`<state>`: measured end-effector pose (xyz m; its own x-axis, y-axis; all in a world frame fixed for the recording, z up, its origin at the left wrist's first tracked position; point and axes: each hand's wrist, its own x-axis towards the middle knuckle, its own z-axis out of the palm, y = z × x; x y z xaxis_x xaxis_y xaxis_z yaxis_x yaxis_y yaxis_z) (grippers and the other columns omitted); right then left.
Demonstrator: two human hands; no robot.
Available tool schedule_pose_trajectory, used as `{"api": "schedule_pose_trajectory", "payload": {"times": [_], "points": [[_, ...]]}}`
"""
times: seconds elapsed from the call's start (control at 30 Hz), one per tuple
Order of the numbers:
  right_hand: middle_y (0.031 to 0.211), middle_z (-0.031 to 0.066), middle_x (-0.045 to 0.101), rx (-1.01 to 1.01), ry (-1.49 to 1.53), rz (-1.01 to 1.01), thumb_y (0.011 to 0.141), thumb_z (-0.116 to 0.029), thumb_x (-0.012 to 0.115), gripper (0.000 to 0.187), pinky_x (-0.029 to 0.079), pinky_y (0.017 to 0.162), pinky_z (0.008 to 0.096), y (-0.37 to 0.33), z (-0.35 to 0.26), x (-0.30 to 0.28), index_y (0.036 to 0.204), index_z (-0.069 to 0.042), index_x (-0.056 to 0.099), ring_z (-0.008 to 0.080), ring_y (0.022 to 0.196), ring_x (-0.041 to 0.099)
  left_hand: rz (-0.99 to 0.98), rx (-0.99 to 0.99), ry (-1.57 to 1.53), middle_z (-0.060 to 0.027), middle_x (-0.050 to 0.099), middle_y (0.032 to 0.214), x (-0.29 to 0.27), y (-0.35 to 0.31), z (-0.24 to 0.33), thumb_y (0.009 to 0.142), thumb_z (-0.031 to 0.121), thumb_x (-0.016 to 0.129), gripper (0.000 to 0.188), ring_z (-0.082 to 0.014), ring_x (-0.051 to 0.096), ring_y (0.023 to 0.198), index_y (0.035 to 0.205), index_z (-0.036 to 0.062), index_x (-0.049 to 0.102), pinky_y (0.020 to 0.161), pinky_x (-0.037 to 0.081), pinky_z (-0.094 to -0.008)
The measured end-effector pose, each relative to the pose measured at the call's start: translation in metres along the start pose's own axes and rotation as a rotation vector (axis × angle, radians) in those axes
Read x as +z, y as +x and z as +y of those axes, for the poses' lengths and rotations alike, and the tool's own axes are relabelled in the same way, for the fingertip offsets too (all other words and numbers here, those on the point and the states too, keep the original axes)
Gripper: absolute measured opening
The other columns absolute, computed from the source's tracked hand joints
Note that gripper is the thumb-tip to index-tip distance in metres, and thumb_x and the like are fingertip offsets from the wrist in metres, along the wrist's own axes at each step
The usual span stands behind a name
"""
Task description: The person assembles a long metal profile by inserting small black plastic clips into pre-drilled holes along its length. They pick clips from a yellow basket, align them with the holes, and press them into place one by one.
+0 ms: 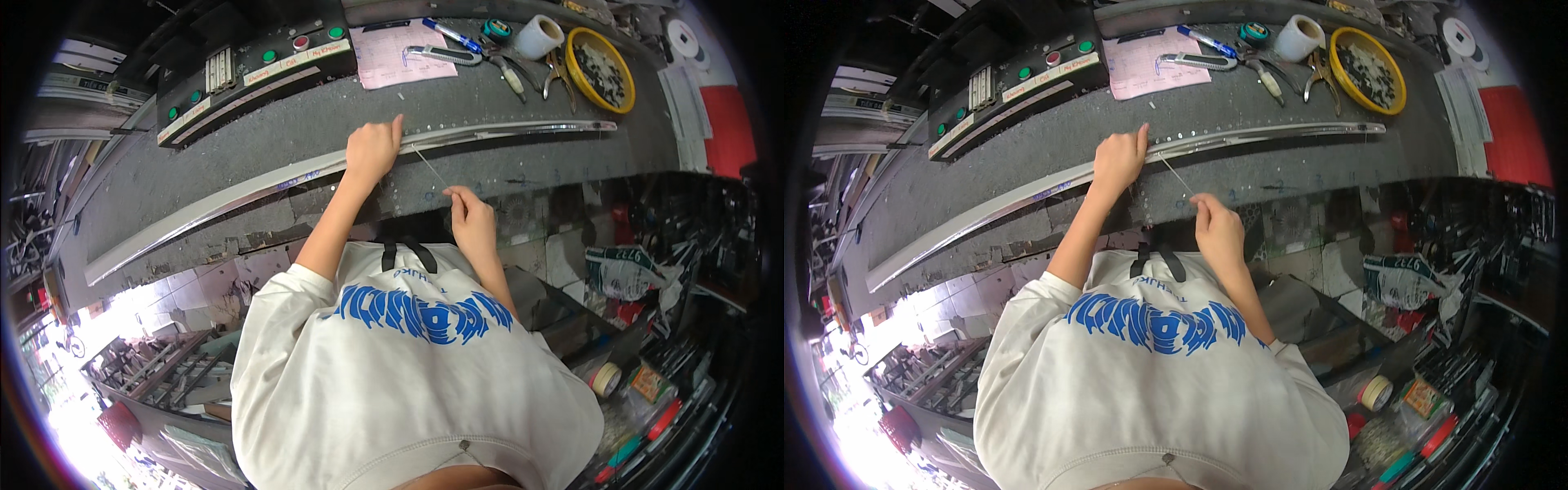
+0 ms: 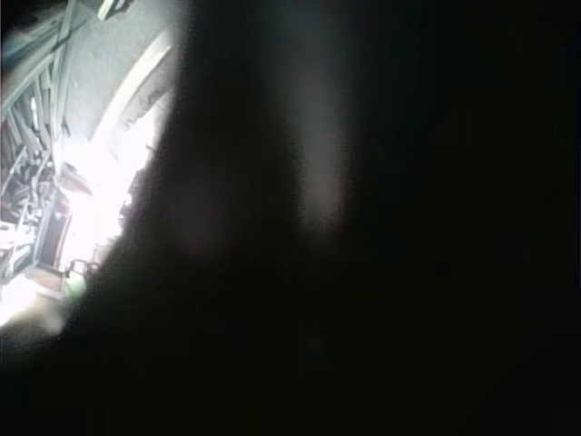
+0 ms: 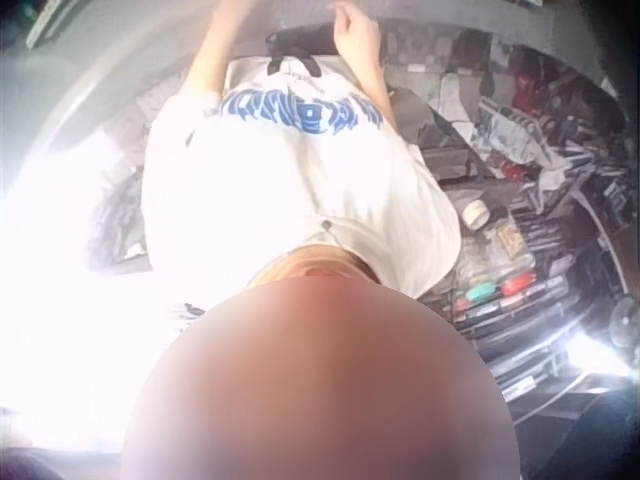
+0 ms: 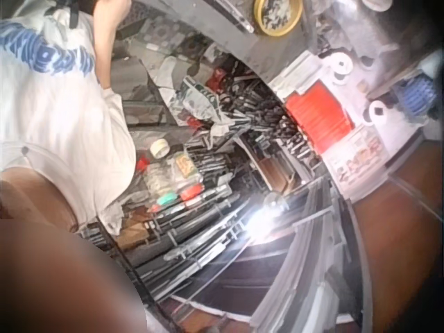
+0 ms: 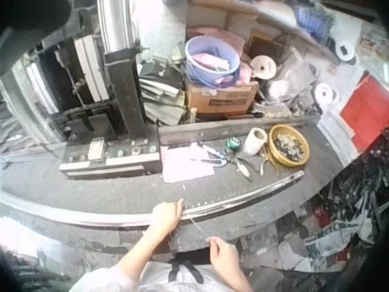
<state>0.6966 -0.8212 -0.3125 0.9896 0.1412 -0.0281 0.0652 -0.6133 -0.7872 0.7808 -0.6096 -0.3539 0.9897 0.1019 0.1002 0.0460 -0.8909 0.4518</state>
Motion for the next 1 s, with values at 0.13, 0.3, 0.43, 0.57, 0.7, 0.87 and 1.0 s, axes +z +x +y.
{"api": "schedule_pose_trajectory", "payload": {"times": [0.13, 0.3, 0.43, 0.57, 0.7, 0.87, 1.0], "points": [[0.072, 0.0167, 0.065, 0.011, -0.112, 0.064, 0.094, -0.011, 0.055, 0.019, 0.047, 0.058, 0.0350, -0.012, -0.006, 0.004, 0.102, -0.003, 0.070, 0.0289, 0.059, 0.064, 0.037, 0.035, -0.005, -0.0248, 0.063, 0.062, 0.005, -0.003, -0.001, 0.102, 0.038, 0.042, 0.057, -0.0438, 0.064, 0.058, 0.069, 0.0012, 0.070, 0.059, 0.053, -0.0512], [0.085, 0.0218, 0.068, 0.109, -0.167, 0.043, 0.092, -0.013, 0.055, 0.020, 0.052, 0.072, 0.0462, -0.015, -0.019, 0.004, 0.098, -0.004, 0.072, 0.0400, 0.082, 0.067, 0.126, 0.053, -0.015, -0.0230, 0.063, 0.059, 0.009, -0.006, 0.001, 0.100, 0.036, 0.046, 0.056, -0.0399, 0.066, 0.055, 0.061, 0.0016, 0.070, 0.056, 0.055, -0.0463], [0.064, 0.0150, 0.062, 0.011, -0.197, 0.090, 0.093, -0.011, 0.054, 0.020, 0.043, 0.056, 0.0345, -0.011, -0.025, -0.003, 0.100, -0.003, 0.072, 0.0244, 0.053, 0.058, 0.066, 0.042, -0.038, -0.0241, 0.064, 0.063, 0.009, -0.008, -0.001, 0.102, 0.038, 0.040, 0.057, -0.0422, 0.065, 0.060, 0.071, 0.0033, 0.071, 0.060, 0.054, -0.0497], [0.057, 0.0067, 0.053, 0.080, -0.138, 0.057, 0.095, -0.009, 0.054, 0.020, 0.037, 0.051, 0.0296, -0.009, -0.022, -0.006, 0.101, -0.002, 0.072, 0.0099, 0.051, 0.046, 0.089, 0.049, -0.048, -0.0235, 0.064, 0.062, 0.011, -0.010, -0.001, 0.102, 0.037, 0.040, 0.056, -0.0413, 0.066, 0.060, 0.069, 0.0029, 0.071, 0.060, 0.054, -0.0490], [0.057, 0.0042, 0.051, 0.073, -0.060, 0.070, 0.095, -0.010, 0.054, 0.020, 0.036, 0.051, 0.0290, -0.011, -0.014, -0.004, 0.100, -0.003, 0.072, 0.0081, 0.051, 0.045, 0.150, 0.063, -0.022, -0.0223, 0.064, 0.060, 0.013, -0.011, -0.001, 0.100, 0.035, 0.045, 0.055, -0.0388, 0.066, 0.056, 0.064, 0.0020, 0.070, 0.056, 0.055, -0.0464], [0.059, 0.0065, 0.056, 0.055, -0.119, 0.062, 0.094, -0.010, 0.054, 0.019, 0.039, 0.053, 0.0298, -0.010, -0.013, -0.003, 0.100, -0.003, 0.072, 0.0126, 0.051, 0.050, 0.198, 0.088, -0.016, -0.0216, 0.063, 0.058, 0.017, -0.011, -0.002, 0.098, 0.035, 0.049, 0.053, -0.0374, 0.066, 0.054, 0.062, 0.0020, 0.069, 0.054, 0.054, -0.0450], [0.070, 0.0159, 0.066, -0.063, -0.345, 0.048, 0.092, -0.013, 0.056, 0.019, 0.049, 0.061, 0.0390, -0.011, -0.027, -0.001, 0.098, -0.005, 0.072, 0.0292, 0.062, 0.065, 0.221, 0.092, -0.009, -0.0213, 0.063, 0.058, 0.019, -0.012, -0.002, 0.098, 0.034, 0.049, 0.052, -0.0365, 0.066, 0.053, 0.062, 0.0024, 0.069, 0.053, 0.054, -0.0445]]}}
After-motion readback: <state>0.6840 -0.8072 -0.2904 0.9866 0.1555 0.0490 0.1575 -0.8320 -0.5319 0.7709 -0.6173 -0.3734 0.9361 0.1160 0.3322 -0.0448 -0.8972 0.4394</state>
